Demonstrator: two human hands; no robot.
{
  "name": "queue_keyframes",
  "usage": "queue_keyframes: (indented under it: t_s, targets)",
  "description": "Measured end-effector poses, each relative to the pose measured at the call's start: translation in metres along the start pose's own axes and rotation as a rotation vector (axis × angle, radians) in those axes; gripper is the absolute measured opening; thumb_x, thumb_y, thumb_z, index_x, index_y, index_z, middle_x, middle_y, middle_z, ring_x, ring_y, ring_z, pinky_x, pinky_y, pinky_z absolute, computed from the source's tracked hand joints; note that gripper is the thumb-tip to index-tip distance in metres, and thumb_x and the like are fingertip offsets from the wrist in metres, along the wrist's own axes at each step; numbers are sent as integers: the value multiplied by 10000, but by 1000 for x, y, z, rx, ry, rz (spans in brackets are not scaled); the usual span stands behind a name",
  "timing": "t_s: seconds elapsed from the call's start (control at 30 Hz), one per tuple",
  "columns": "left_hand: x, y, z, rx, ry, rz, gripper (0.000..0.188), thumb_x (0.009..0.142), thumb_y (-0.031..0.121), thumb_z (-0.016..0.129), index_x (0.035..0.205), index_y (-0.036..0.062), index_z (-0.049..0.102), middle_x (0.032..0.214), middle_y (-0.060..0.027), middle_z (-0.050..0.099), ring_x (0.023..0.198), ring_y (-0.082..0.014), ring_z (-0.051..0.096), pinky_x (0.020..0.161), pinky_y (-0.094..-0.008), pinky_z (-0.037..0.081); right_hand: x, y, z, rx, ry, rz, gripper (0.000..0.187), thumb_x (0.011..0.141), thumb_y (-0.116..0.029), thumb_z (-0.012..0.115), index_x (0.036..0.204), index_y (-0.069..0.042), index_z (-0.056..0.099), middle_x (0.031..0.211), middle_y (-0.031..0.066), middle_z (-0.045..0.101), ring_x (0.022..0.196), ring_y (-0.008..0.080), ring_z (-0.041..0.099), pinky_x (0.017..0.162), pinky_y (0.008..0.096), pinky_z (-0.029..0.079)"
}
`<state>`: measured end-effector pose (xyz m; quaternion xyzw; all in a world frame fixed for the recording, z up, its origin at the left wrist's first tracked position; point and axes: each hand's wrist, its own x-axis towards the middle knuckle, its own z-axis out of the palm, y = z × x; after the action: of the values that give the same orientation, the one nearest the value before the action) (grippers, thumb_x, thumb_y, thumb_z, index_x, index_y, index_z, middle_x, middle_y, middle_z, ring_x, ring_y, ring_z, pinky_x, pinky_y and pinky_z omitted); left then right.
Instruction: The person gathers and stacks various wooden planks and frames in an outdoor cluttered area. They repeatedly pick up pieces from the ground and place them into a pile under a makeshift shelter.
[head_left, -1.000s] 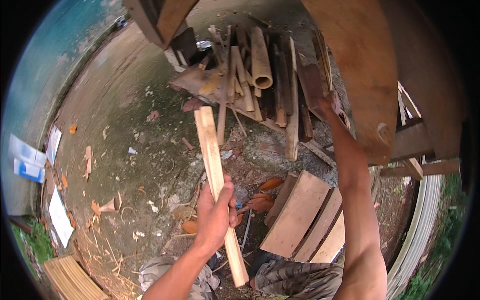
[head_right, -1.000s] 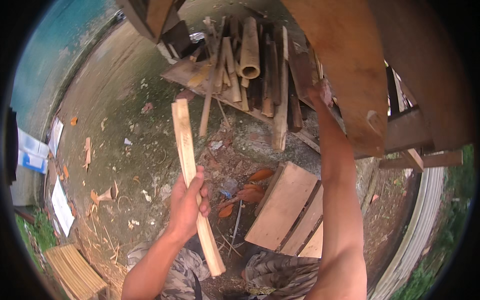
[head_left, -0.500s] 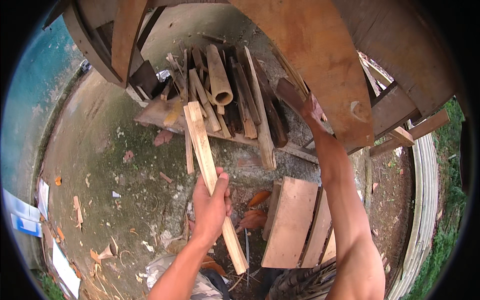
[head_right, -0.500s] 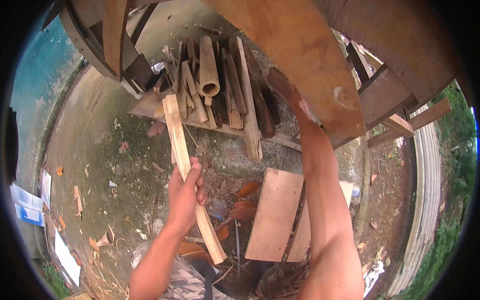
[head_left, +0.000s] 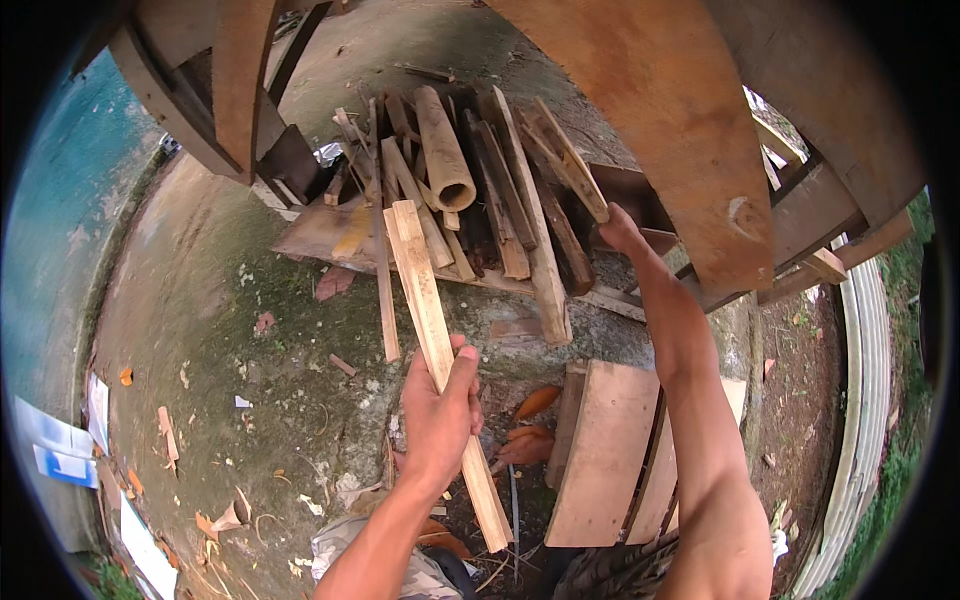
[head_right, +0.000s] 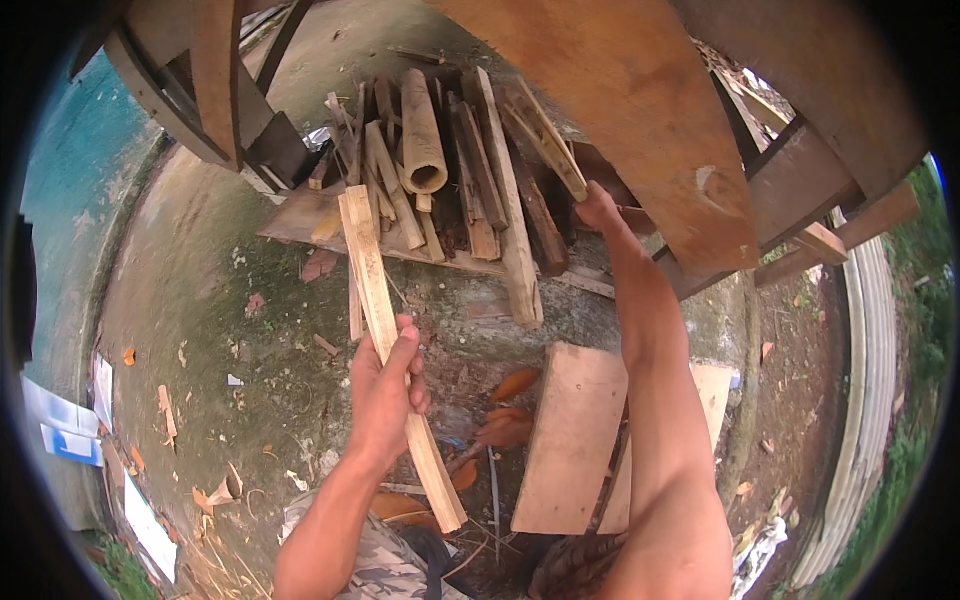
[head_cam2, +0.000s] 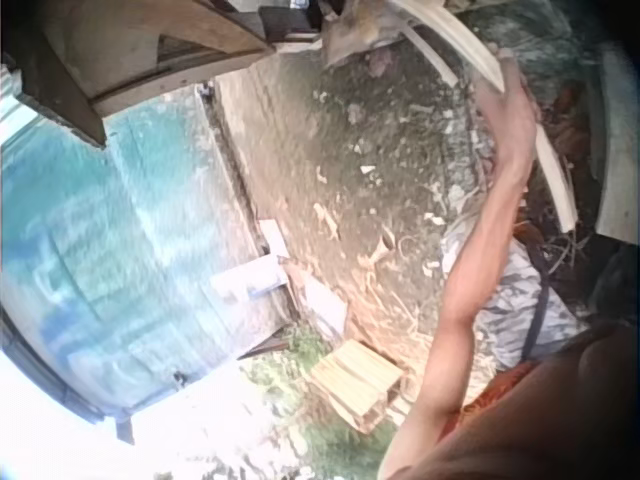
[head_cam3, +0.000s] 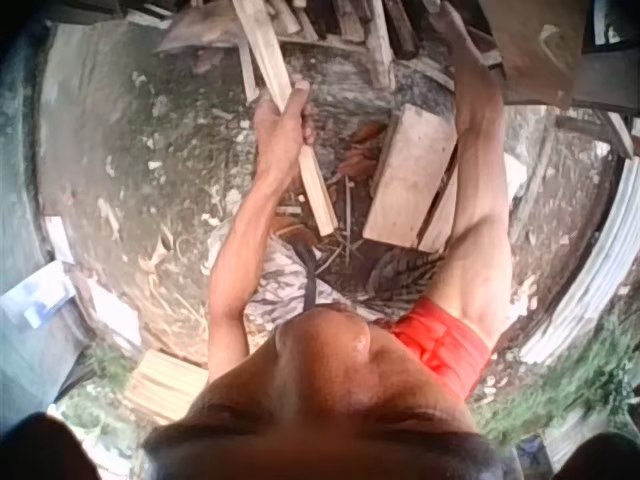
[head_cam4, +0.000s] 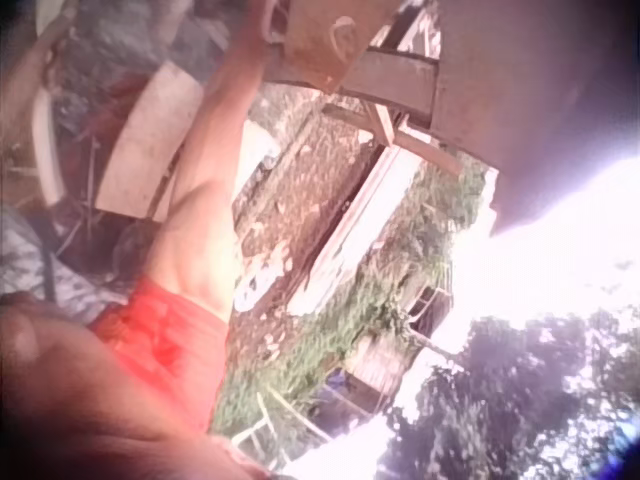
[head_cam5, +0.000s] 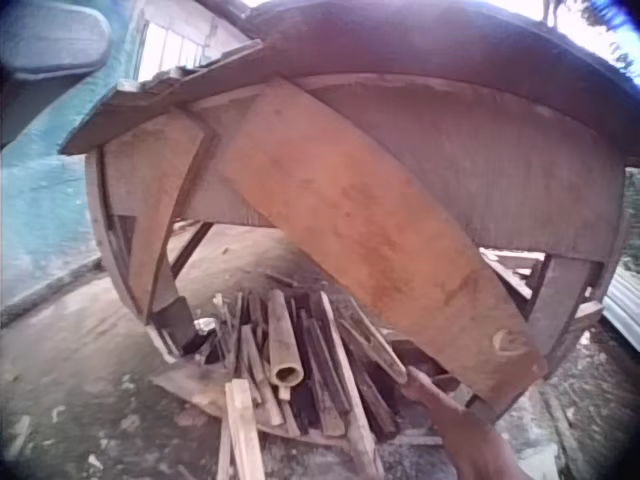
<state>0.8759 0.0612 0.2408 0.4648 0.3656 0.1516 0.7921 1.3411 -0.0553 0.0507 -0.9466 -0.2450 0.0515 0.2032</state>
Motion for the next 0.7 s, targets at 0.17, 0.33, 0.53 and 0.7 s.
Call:
queue_keyframes:
  t_s: [0.17, 0.33, 0.53, 0.7]
  targets:
    - [10, -4, 6, 37, -22, -65, 223, 994, 231, 551, 1146, 84, 480, 764, 5, 459, 510, -59, 405, 442, -221, 343, -14, -19, -19, 162, 228, 329, 381, 813, -140, 621, 1151, -33, 480, 1081, 271, 637, 1073, 423, 606, 881, 481, 498]
    - [17, -9, 8, 71, -49, -55, 227, 995, 242, 553, 1141, 83, 482, 766, 2, 460, 513, -60, 404, 446, -218, 344, -17, -23, -24, -19, 57, 663, 675, 828, -242, 667, 1388, -69, 333, 1277, 184, 594, 1187, 349, 582, 966, 446, 484]
    - [24, -11, 5, 41, -50, -73, 234, 995, 231, 554, 1151, 73, 479, 764, 2, 461, 512, -65, 406, 441, -222, 348, -26, -8, -15, -220, -236, 658, 848, 817, -308, 698, 1426, 14, 203, 1329, 192, 535, 1231, 349, 539, 995, 478, 451]
    - [29, -18, 3, 72, -116, -81, 272, 1016, 252, 508, 1204, 60, 470, 756, 2, 456, 502, -69, 412, 428, -224, 351, -63, -46, -22, -293, 257, 383, 855, 792, -378, 739, 1380, 49, 289, 1267, 218, 550, 1209, 344, 532, 968, 472, 459]
